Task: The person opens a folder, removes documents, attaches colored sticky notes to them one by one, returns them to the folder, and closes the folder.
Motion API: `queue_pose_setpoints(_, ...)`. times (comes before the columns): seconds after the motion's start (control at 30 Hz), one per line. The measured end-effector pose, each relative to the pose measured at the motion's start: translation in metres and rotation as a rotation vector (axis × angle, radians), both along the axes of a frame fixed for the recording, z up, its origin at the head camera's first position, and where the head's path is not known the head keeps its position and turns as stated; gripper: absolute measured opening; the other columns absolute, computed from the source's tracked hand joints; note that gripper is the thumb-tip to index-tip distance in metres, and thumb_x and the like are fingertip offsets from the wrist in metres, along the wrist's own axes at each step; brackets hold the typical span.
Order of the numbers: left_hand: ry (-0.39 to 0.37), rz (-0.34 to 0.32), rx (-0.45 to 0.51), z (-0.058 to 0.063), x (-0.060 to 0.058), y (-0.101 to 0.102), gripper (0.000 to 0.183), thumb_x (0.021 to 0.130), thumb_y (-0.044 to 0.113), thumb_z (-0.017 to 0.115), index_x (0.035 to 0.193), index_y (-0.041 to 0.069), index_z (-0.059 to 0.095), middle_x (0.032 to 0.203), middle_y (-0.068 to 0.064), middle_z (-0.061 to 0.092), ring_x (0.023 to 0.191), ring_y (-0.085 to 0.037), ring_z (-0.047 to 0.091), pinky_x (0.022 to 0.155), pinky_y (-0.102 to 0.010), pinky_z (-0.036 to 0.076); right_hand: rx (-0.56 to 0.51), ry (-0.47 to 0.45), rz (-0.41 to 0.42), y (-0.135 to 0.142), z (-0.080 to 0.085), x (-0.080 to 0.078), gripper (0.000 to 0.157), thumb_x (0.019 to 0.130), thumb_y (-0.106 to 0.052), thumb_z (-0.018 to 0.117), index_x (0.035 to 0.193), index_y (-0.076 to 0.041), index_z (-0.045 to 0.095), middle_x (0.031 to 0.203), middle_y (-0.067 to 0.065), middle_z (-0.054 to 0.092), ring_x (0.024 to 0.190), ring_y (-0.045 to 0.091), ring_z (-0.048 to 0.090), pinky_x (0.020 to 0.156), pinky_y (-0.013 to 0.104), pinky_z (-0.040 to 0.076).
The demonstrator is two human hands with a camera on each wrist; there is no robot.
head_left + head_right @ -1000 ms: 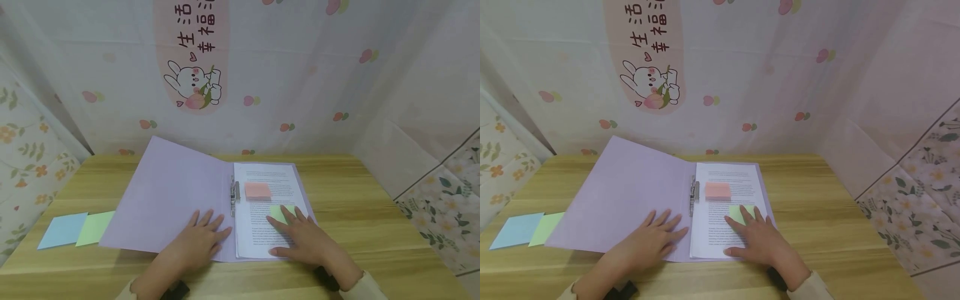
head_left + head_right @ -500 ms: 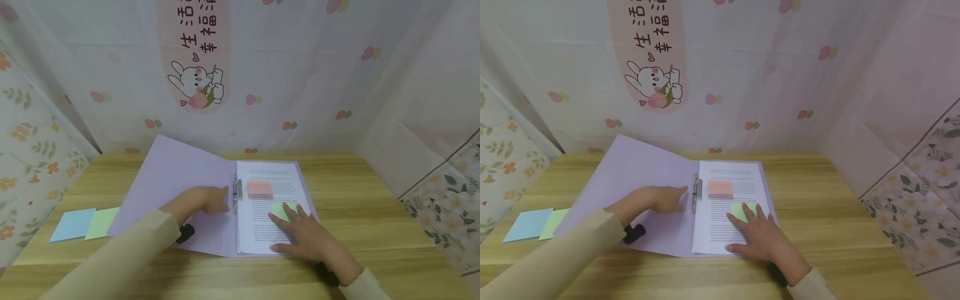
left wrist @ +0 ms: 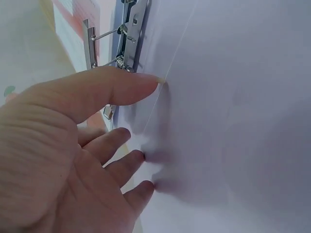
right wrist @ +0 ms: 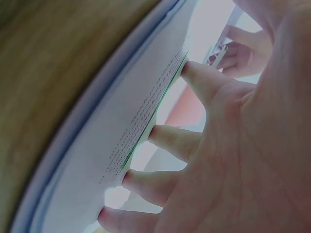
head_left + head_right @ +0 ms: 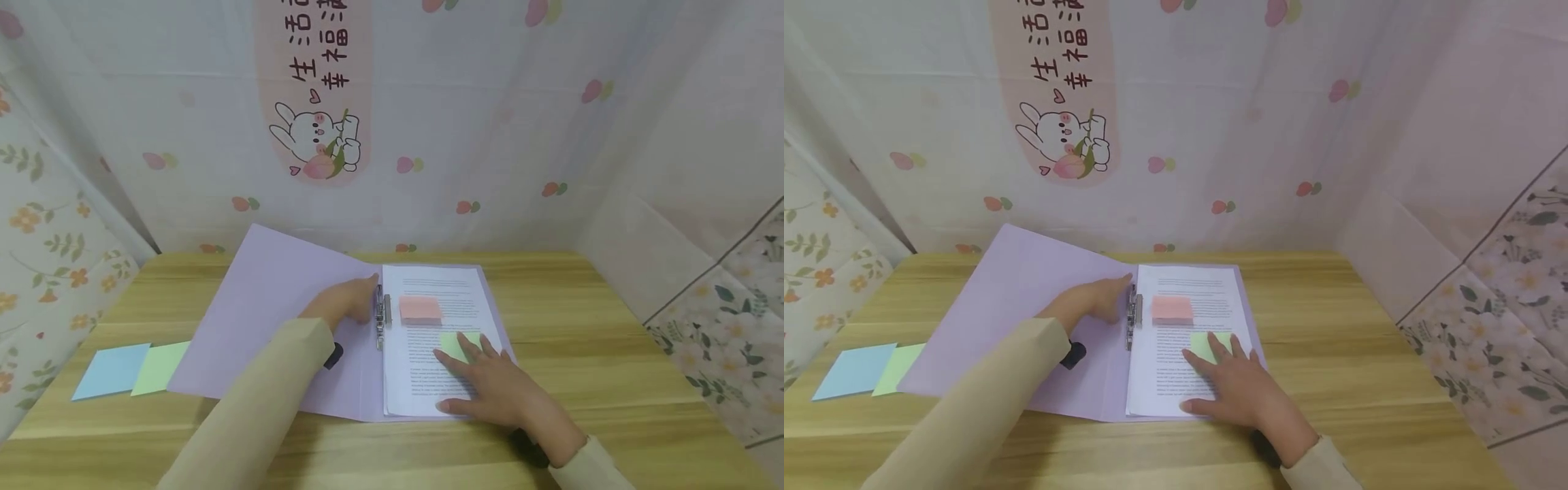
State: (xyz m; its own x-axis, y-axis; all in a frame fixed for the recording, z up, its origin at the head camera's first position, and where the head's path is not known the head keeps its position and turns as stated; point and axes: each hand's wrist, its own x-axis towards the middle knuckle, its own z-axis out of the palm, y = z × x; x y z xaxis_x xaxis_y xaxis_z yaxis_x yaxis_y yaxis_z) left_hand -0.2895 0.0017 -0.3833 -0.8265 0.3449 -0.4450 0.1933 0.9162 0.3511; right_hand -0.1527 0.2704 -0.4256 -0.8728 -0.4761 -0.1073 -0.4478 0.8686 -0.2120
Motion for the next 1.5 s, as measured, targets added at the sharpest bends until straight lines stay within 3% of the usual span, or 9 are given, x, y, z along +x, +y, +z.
queue_pose_setpoints(0.1,0.035,-0.023,-0.002,-0.002,-0.002,0.002,0.085,0.084,-0.004,0.062,0.16,0.007,0.026,0.163,-0.012,0.038,0.126,-0.027,0.049,0.105,-0.038,0.044,0.01,0.006,-0.019,0.001,0.001,0.001,0.08,0.087,-0.076,0.056,0.153,-0.033,0.044,0.162,0.024,0.033,0.142,0.064,0.029,0.1,0.081,0.034)
queue_pose_setpoints(0.17,0.056,-0.04,0.006,-0.003,-0.003,0.003,0.081,0.083,-0.004,0.063,0.157,0.008,0.033,0.158,-0.011,0.045,0.124,-0.027,0.051,0.106,-0.039,0.044,0.013,0.009,-0.03,0.002,0.002,0.002,0.08,0.086,-0.076,0.056,0.153,-0.033,0.044,0.162,0.024,0.034,0.142,0.064,0.029,0.101,0.081,0.034)
queue_pose_setpoints(0.43,0.135,-0.068,-0.078,-0.001,0.006,-0.001,0.086,0.086,-0.003,0.066,0.16,0.01,0.025,0.156,-0.015,0.047,0.126,-0.028,0.057,0.106,-0.041,0.049,-0.001,0.014,-0.001,-0.002,0.003,0.001,0.081,0.086,-0.076,0.056,0.153,-0.032,0.044,0.16,0.026,0.035,0.141,0.065,0.03,0.099,0.081,0.036)
queue_pose_setpoints(0.67,0.17,-0.106,-0.073,0.015,0.033,-0.008,0.087,0.09,0.001,0.068,0.162,0.009,0.019,0.145,-0.016,0.058,0.101,-0.023,0.059,0.089,-0.035,0.052,-0.003,0.002,-0.007,-0.004,0.003,0.001,0.081,0.086,-0.076,0.057,0.153,-0.032,0.045,0.161,0.026,0.034,0.141,0.065,0.029,0.1,0.081,0.034)
queue_pose_setpoints(0.9,0.234,-0.199,-0.173,0.021,0.073,-0.008,0.083,0.095,0.015,0.068,0.162,0.01,0.019,0.113,-0.011,0.07,0.068,-0.015,0.055,0.064,-0.025,0.046,0.01,0.016,-0.009,-0.004,0.004,0.002,0.081,0.086,-0.076,0.056,0.153,-0.033,0.045,0.16,0.026,0.035,0.141,0.064,0.03,0.1,0.081,0.035)
queue_pose_setpoints(1.07,0.248,-0.214,-0.177,0.018,0.097,-0.011,0.083,0.094,0.019,0.071,0.161,0.006,0.022,0.139,-0.012,0.064,0.07,-0.014,0.055,0.062,-0.025,0.046,0.015,0.015,-0.007,-0.004,0.003,0.001,0.081,0.086,-0.077,0.056,0.153,-0.033,0.045,0.161,0.025,0.035,0.141,0.064,0.03,0.1,0.081,0.035)
queue_pose_setpoints(1.2,0.232,-0.2,-0.136,0.013,0.108,-0.013,0.086,0.093,0.019,0.071,0.161,0.004,0.02,0.149,-0.012,0.056,0.071,-0.014,0.055,0.061,-0.025,0.045,0.019,0.012,-0.006,-0.005,0.004,0.002,0.081,0.086,-0.077,0.055,0.153,-0.034,0.044,0.161,0.025,0.035,0.142,0.064,0.03,0.101,0.08,0.035)
queue_pose_setpoints(1.33,0.188,-0.196,-0.091,0.009,0.11,-0.015,0.092,0.089,0.017,0.071,0.162,0.005,0.016,0.157,-0.012,0.047,0.073,-0.016,0.057,0.068,-0.028,0.049,0.018,0.018,-0.003,-0.004,0.004,0.002,0.081,0.086,-0.078,0.054,0.153,-0.034,0.044,0.16,0.025,0.036,0.141,0.064,0.031,0.1,0.08,0.036)
queue_pose_setpoints(1.5,0.109,-0.211,-0.093,0.008,0.105,-0.018,0.101,0.081,0.018,0.074,0.163,0.014,0.016,0.163,-0.009,0.038,0.108,-0.022,0.065,0.096,-0.035,0.051,0.019,0.019,0.001,-0.004,0.004,0.002,0.081,0.086,-0.078,0.054,0.153,-0.033,0.044,0.16,0.025,0.036,0.141,0.064,0.031,0.1,0.08,0.036)
